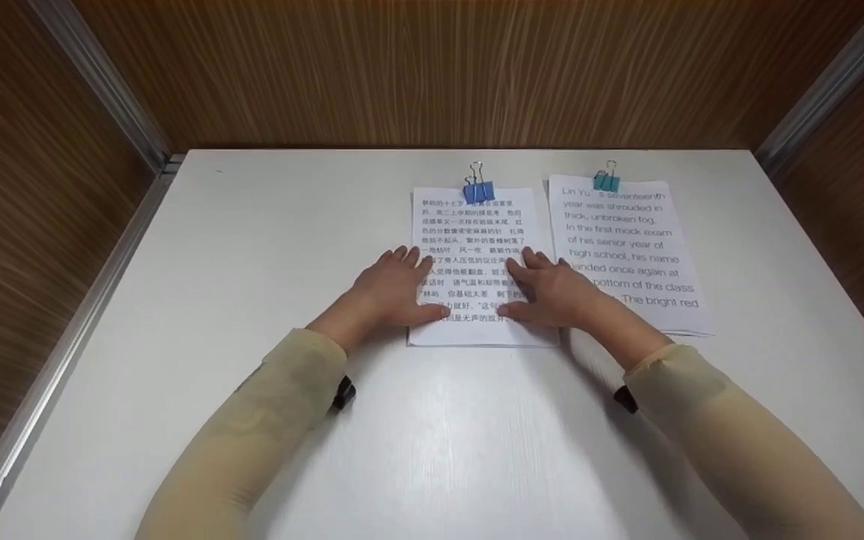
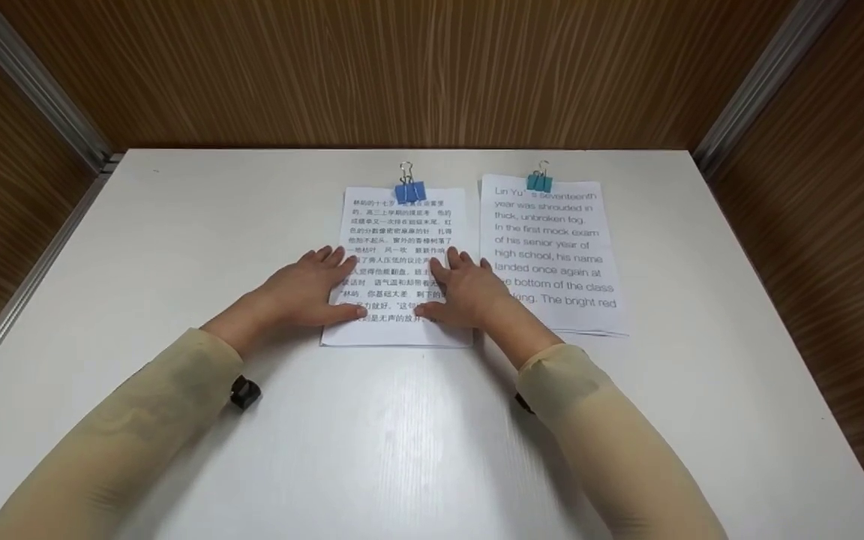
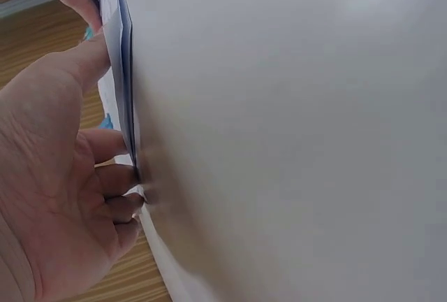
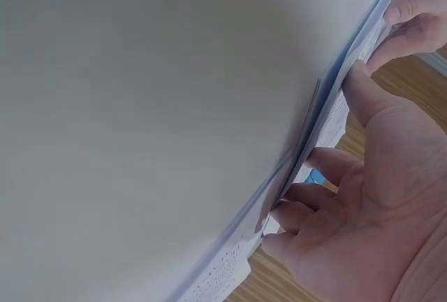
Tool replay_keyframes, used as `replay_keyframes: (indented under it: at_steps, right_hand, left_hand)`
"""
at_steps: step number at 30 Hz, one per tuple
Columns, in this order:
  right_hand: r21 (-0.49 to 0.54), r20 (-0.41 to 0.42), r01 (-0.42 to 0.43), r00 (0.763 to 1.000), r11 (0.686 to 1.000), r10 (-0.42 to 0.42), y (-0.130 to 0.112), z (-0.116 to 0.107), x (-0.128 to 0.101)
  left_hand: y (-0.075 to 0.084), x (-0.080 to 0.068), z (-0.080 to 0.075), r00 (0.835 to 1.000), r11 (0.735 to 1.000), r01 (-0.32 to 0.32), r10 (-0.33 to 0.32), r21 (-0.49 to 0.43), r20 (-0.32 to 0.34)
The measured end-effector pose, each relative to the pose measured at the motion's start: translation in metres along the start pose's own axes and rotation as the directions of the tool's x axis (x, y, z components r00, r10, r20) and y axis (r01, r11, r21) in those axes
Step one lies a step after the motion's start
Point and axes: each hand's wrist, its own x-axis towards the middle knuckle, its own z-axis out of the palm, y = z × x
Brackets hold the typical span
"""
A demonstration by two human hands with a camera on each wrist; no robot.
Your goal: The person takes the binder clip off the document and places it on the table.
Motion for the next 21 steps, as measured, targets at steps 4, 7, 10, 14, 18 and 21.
replay_keyframes:
  at_steps: [4,7,10,14,18,21]
  right_hand:
    - [0.011,0.005,-0.007,1.0,1.0,0.007,-0.001,0.004,-0.005]
    - [0.021,-0.001,0.004,1.0,1.0,-0.004,-0.002,0.006,-0.01]
    - [0.024,-0.014,0.017,1.0,1.0,-0.016,-0.004,0.007,-0.015]
    - [0.028,-0.014,0.023,1.0,0.999,-0.022,-0.009,0.009,-0.023]
    - [0.018,-0.012,0.036,0.999,0.999,-0.036,-0.015,0.01,-0.029]
    - [-0.005,-0.018,0.046,0.999,0.999,-0.046,-0.019,0.012,-0.032]
  left_hand:
    - [0.002,-0.005,0.004,1.0,1.0,-0.007,0.007,0.002,-0.009]
    - [0.004,-0.009,0.005,1.0,1.0,-0.008,0.008,0.0,-0.009]
    - [0.007,-0.013,0.005,1.0,1.0,-0.015,0.015,-0.001,-0.013]
    - [0.009,-0.019,0.008,1.0,1.0,-0.019,0.019,0.0,-0.02]
    - [0.009,-0.027,0.012,1.0,1.0,-0.013,0.013,-0.007,-0.028]
    - [0.01,-0.033,0.014,0.999,1.0,-0.02,0.019,-0.011,-0.04]
